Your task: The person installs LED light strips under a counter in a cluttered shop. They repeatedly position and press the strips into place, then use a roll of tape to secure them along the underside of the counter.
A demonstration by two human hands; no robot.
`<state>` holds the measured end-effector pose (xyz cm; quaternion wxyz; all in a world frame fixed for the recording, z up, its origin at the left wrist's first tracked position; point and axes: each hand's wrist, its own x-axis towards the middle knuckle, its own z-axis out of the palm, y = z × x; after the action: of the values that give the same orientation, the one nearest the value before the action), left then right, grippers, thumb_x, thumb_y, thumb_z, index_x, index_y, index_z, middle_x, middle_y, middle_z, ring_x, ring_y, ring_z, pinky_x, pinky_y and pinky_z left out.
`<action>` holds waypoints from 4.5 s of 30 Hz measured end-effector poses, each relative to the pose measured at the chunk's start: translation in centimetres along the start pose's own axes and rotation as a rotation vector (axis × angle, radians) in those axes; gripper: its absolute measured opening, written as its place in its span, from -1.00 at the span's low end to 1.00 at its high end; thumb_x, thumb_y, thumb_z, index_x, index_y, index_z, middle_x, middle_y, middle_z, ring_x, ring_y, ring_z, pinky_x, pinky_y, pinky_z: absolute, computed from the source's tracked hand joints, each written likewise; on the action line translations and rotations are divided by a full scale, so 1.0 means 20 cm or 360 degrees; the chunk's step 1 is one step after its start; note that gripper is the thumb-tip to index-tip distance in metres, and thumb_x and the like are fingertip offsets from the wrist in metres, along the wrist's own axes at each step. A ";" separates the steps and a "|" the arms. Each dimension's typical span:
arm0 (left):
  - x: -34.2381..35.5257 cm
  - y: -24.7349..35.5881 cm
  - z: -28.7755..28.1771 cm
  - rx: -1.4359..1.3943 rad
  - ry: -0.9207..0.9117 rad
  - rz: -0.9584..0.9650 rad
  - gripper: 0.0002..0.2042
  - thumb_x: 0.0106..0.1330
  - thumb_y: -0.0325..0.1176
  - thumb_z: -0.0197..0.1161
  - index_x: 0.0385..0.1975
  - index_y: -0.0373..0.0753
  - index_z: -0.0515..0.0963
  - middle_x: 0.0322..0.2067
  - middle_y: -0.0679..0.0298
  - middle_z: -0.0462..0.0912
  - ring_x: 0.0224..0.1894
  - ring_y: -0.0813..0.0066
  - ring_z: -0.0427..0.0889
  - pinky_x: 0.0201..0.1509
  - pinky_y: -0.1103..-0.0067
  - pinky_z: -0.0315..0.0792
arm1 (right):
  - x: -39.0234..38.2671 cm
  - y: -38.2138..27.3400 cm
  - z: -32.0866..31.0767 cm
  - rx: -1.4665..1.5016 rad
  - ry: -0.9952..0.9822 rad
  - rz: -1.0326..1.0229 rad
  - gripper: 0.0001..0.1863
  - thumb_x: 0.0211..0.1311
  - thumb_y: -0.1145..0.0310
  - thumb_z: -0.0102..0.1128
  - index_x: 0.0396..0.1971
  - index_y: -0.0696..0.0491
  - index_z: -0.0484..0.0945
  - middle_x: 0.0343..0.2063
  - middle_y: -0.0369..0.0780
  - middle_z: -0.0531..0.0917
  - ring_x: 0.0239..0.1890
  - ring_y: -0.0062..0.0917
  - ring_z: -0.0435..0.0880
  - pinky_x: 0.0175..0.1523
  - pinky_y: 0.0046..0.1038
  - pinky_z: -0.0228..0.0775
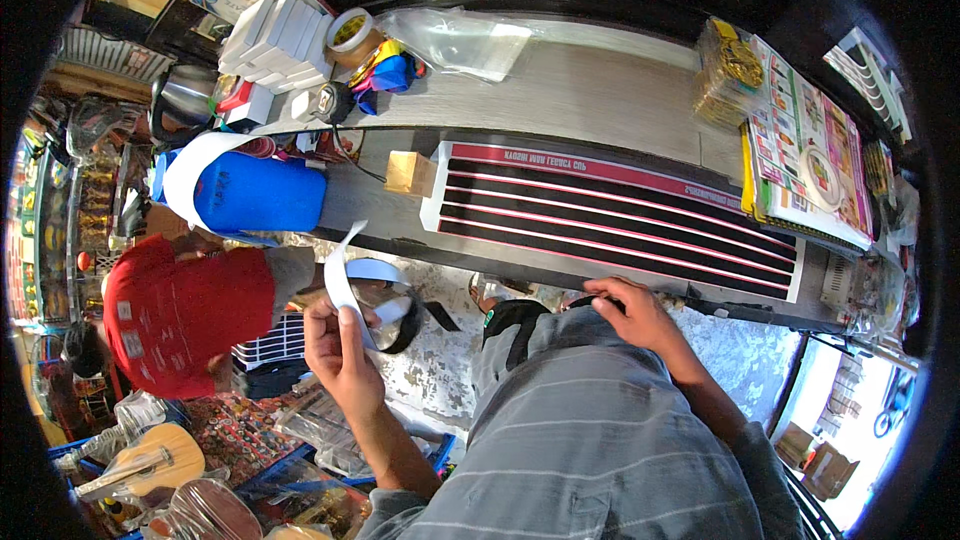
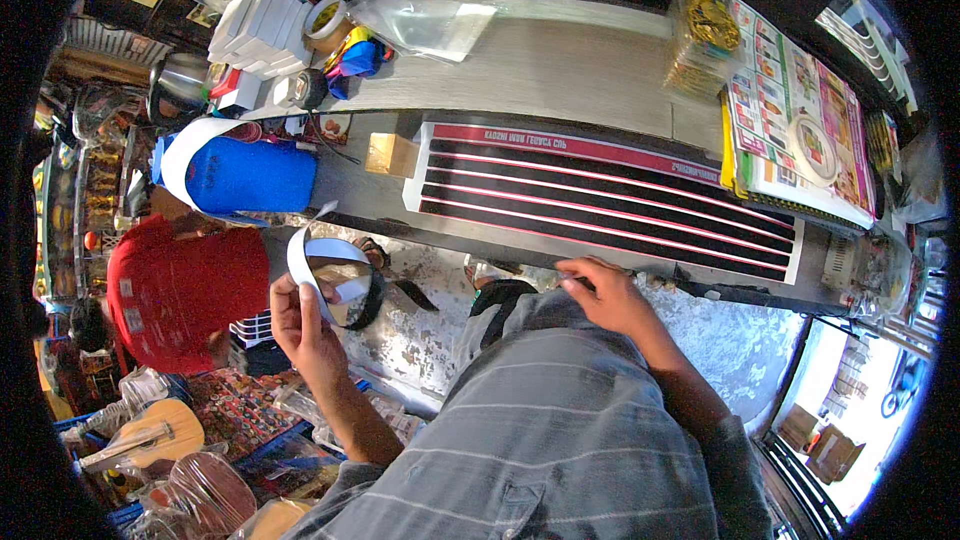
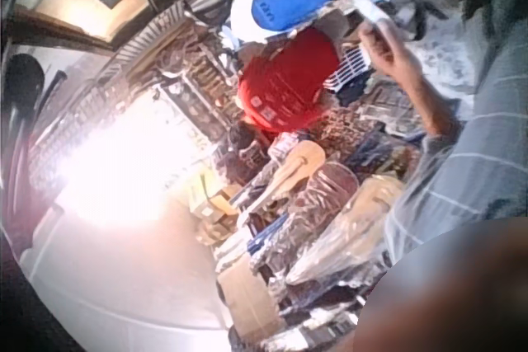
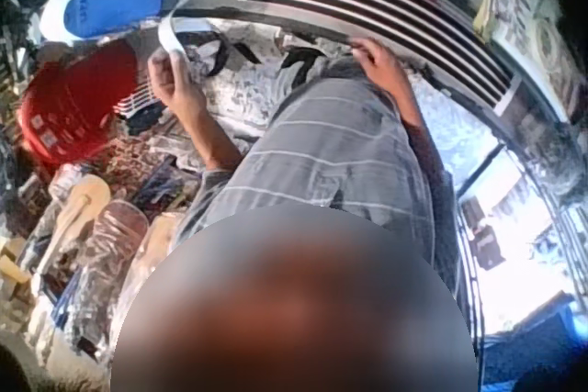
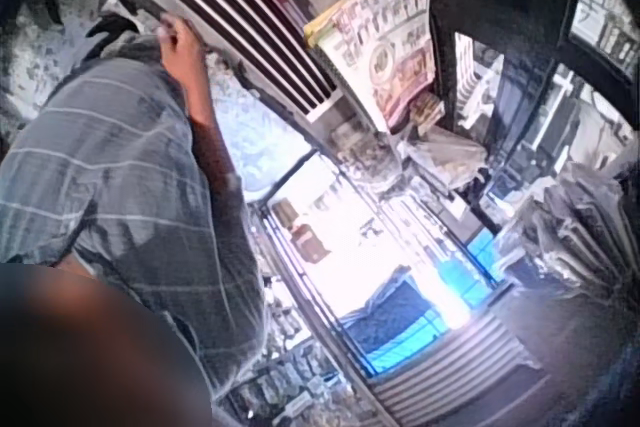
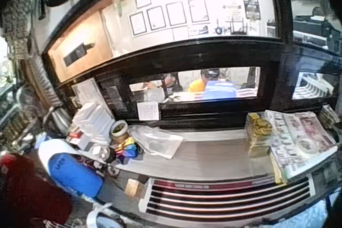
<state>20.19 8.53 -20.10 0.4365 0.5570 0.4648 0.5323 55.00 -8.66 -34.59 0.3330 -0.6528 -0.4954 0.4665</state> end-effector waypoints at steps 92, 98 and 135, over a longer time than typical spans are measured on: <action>0.38 -1.12 -0.21 -0.0613 -0.0006 -0.0867 -0.87 0.52 -0.66 0.28 -0.02 -0.45 0.56 0.00 -0.11 0.77 0.03 0.10 0.83 0.07 0.41 0.80 | -1.65 0.85 -1.30 -0.0493 0.0415 0.0837 -0.80 0.39 0.32 0.48 -0.19 0.12 0.70 -0.34 -0.25 0.76 -0.21 -0.52 0.72 -0.05 -0.36 0.57; 0.53 -1.25 0.42 -0.0216 -0.0171 -0.0830 -0.94 0.49 -0.64 0.30 -0.13 -0.43 0.59 -0.14 0.07 0.73 -0.12 0.20 0.83 0.09 0.34 0.80 | -1.45 1.14 -1.86 -0.0578 0.0651 0.0720 -0.85 0.40 0.40 0.41 -0.18 0.12 0.62 -0.37 -0.32 0.64 -0.26 -0.60 0.58 -0.08 -0.38 0.50; 0.95 -1.67 0.99 0.1947 -0.0213 -0.0199 -0.69 0.42 -0.36 0.25 0.05 -0.40 0.68 0.05 -0.29 0.73 0.11 -0.32 0.74 0.17 -0.02 0.64 | -1.03 2.25 -2.42 -0.1728 0.1093 0.0941 -0.36 0.54 0.01 0.25 0.46 0.04 0.49 0.45 0.00 0.53 0.52 -0.07 0.43 0.64 -0.04 0.15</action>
<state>38.16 33.53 -50.37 0.0967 0.7101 0.6892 0.1067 114.12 -40.06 -52.56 -0.0428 -0.9440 -0.3270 -0.0080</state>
